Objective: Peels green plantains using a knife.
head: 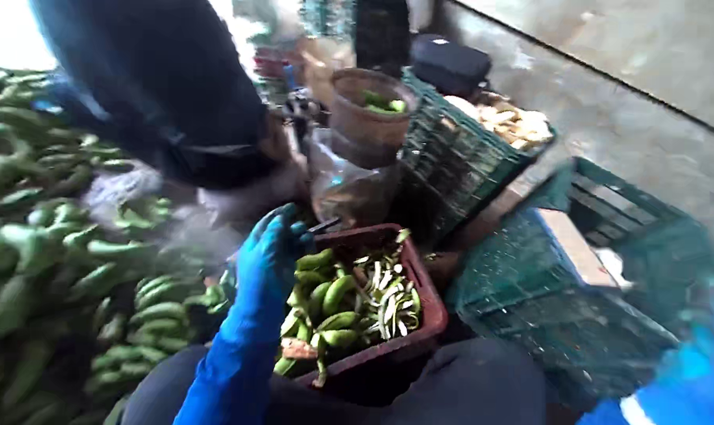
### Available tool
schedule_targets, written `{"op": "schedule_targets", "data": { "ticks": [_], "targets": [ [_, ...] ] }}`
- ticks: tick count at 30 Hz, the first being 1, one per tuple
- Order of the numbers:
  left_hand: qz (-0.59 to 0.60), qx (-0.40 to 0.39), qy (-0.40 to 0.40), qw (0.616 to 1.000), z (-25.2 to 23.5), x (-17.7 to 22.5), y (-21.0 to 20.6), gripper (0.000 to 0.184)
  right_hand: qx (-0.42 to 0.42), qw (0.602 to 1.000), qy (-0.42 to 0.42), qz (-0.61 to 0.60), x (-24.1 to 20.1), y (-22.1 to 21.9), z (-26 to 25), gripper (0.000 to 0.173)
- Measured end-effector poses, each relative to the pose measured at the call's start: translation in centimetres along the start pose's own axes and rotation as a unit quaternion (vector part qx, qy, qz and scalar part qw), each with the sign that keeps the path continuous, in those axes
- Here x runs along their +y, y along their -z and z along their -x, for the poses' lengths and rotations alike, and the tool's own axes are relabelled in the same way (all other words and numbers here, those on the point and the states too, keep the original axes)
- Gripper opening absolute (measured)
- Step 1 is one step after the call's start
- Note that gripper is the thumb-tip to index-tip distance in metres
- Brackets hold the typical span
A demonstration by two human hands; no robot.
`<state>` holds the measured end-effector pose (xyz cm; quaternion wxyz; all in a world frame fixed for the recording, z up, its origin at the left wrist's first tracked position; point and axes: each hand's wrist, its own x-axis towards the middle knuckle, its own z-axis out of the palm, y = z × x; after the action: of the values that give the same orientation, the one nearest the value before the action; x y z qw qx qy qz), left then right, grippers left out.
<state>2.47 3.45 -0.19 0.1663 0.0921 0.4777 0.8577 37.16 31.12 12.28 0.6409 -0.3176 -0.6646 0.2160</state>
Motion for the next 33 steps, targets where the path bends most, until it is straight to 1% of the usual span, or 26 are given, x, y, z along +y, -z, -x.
{"op": "schedule_targets", "data": {
  "ticks": [1, 2, 3, 4, 5, 6, 7, 8, 9, 10, 11, 13, 15, 16, 18, 19, 20, 21, 23, 24, 25, 26, 28, 30, 32, 33],
  "targets": [
    [0.004, -0.001, 0.0, 1.0, -0.4, 0.0, 0.4, 0.036, -0.058, 0.996, -0.029, -0.065, -0.7, -1.7, 2.8, 0.053],
    [0.005, -0.002, 0.0, 1.0, -0.7, -0.1, 0.8, 0.037, -0.145, 0.983, -0.031, -0.105, -1.0, -3.6, 6.1, 0.043],
    [0.005, 0.0, 0.0, 1.0, -1.0, -0.1, 1.0, 0.036, -0.224, 0.967, -0.036, -0.113, -0.4, -6.1, 9.6, 0.038],
    [0.002, 0.003, 0.0, 1.0, -1.2, -0.2, 1.2, 0.036, -0.291, 0.948, -0.059, -0.112, 0.8, -9.0, 13.1, 0.034],
    [-0.002, 0.003, -0.001, 1.0, -1.3, -0.4, 1.3, 0.036, -0.353, 0.926, -0.103, -0.091, 2.1, -11.8, 16.5, 0.031],
    [-0.007, 0.004, -0.001, 1.0, -1.3, -0.5, 1.4, 0.036, -0.417, 0.894, -0.153, -0.06, 3.2, -14.4, 19.7, 0.031],
    [-0.011, 0.007, -0.001, 1.0, -1.3, -0.5, 1.5, 0.037, -0.479, 0.854, -0.202, -0.018, 4.6, -16.5, 22.4, 0.036],
    [-0.017, 0.011, -0.002, 1.0, -1.3, -0.3, 1.5, 0.037, -0.53, 0.815, -0.233, 0.027, 5.9, -18.3, 24.6, 0.042],
    [-0.023, 0.016, -0.005, 1.0, -1.3, -0.2, 1.6, 0.038, -0.562, 0.789, -0.242, 0.058, 6.9, -19.5, 26.4, 0.046],
    [-0.029, 0.018, -0.01, 0.999, -1.2, 0.0, 1.7, 0.038, -0.581, 0.774, -0.242, 0.073, 7.7, -20.3, 27.6, 0.051],
    [-0.039, 0.019, -0.018, 0.999, -1.2, 0.0, 1.7, 0.037, -0.593, 0.765, -0.239, 0.075, 8.2, -20.9, 28.3, 0.058],
    [-0.082, 0.012, -0.043, 0.996, -1.2, -0.3, 1.4, 0.037, -0.595, 0.766, -0.236, 0.065, 8.7, -22.2, 28.6, 0.071],
    [-0.13, -0.015, -0.062, 0.989, -1.2, -1.0, 1.0, 0.037, -0.595, 0.765, -0.241, 0.052, 8.7, -23.8, 29.0, 0.076],
    [-0.155, -0.033, -0.059, 0.986, -1.2, -1.5, 0.9, 0.036, -0.601, 0.761, -0.237, 0.056, 8.4, -24.5, 29.4, 0.078],
    [-0.203, -0.079, -0.042, 0.975, -1.2, -2.3, 0.6, 0.036, -0.631, 0.736, -0.222, 0.101, 7.7, -25.7, 30.1, 0.088],
    [-0.237, -0.102, -0.032, 0.966, -1.1, -2.6, 0.5, 0.037, -0.636, 0.731, -0.216, 0.118, 7.7, -26.2, 30.6, 0.09],
    [-0.285, -0.132, -0.024, 0.949, -1.1, -2.8, 0.6, 0.038, -0.633, 0.732, -0.22, 0.127, 7.8, -26.6, 31.0, 0.091],
    [-0.348, -0.169, -0.018, 0.922, -1.1, -2.8, 0.6, 0.041, -0.62, 0.739, -0.235, 0.118, 8.0, -26.8, 31.4, 0.09],
    [-0.497, -0.243, -0.007, 0.833, -1.0, -2.5, 0.3, 0.046, -0.573, 0.767, -0.281, 0.066, 8.5, -26.7, 31.9, 0.086],
    [-0.556, -0.26, 0.002, 0.789, -0.9, -2.6, 0.0, 0.048, -0.544, 0.78, -0.307, 0.038, 8.6, -26.5, 31.9, 0.085],
    [-0.602, -0.261, 0.011, 0.755, -0.9, -2.9, -0.2, 0.051, -0.516, 0.79, -0.33, 0.012, 8.4, -26.1, 31.6, 0.085],
    [-0.637, -0.251, 0.022, 0.728, -0.9, -3.3, -0.3, 0.054, -0.495, 0.797, -0.346, -0.007, 7.8, -25.7, 30.8, 0.086],
    [-0.683, -0.219, 0.034, 0.696, -0.9, -3.9, -0.5, 0.065, -0.473, 0.813, -0.339, -0.018, 6.4, -24.7, 28.2, 0.096],
    [-0.702, -0.207, 0.008, 0.682, -0.8, -4.6, -0.6, 0.079, -0.455, 0.839, -0.296, -0.031, 5.4, -23.7, 25.4, 0.104],
    [-0.687, -0.236, -0.046, 0.686, -0.2, -5.5, -1.0, 0.096, -0.449, 0.853, -0.257, -0.065, 4.1, -22.2, 22.5, 0.108],
    [-0.663, -0.261, -0.076, 0.697, 0.3, -6.2, -1.3, 0.103, -0.462, 0.848, -0.248, -0.082, 3.4, -21.0, 21.1, 0.11]
  ]
}}
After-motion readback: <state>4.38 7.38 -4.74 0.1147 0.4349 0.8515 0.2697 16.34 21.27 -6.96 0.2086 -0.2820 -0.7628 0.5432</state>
